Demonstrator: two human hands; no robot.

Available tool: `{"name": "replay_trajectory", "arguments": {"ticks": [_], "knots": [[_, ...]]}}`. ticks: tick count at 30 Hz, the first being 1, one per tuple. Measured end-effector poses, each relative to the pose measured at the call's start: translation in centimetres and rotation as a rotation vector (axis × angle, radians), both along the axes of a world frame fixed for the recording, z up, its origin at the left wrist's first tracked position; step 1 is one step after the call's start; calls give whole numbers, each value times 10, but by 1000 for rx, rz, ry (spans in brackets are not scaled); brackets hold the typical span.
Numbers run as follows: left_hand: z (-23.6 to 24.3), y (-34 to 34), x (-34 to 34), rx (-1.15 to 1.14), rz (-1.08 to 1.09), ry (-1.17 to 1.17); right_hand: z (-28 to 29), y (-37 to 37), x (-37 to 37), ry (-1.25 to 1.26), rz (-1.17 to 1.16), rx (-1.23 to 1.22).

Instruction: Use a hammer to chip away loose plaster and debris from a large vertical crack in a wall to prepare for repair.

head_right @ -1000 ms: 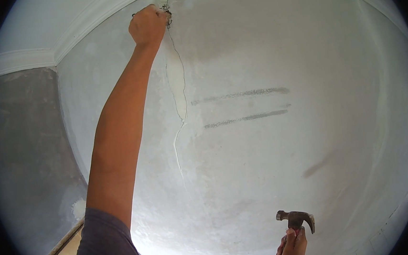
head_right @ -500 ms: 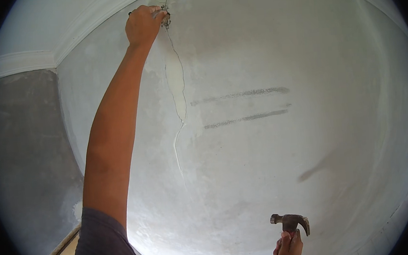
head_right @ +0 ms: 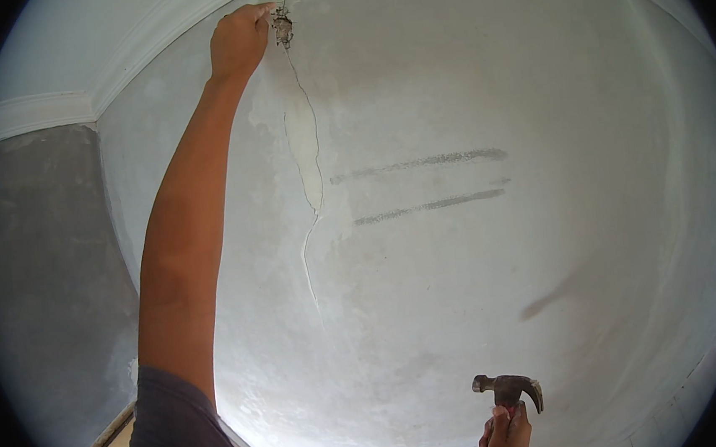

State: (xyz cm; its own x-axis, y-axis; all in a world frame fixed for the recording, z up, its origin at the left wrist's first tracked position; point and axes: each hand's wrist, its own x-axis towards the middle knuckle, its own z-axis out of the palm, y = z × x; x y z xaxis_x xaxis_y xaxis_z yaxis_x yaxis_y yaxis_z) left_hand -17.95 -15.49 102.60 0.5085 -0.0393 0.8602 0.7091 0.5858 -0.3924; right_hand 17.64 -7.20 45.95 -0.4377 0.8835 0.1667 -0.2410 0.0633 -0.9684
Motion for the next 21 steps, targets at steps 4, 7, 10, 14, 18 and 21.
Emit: {"name": "replay_trajectory", "arguments": {"ticks": [4, 7, 10, 14, 18, 21], "knots": [[-14, 1, -1, -31, 48, 47, 20, 0, -5, -14, 10, 58], [-20, 2, -3, -50, 32, 9, 52, 8, -15, 13, 33, 151], [-24, 2, -9, -102, -156, -49, 97, 14, -27, 109, 31, 281], [-28, -1, -23, -72, -194, 51, 186, 25, -53, 261, 9, 492], [-36, 3, -33, -173, -367, -4, 303, 29, -95, 431, 32, 786], [-42, 4, -38, -212, -481, -44, 394, 25, -128, 460, 54, 933]]}}
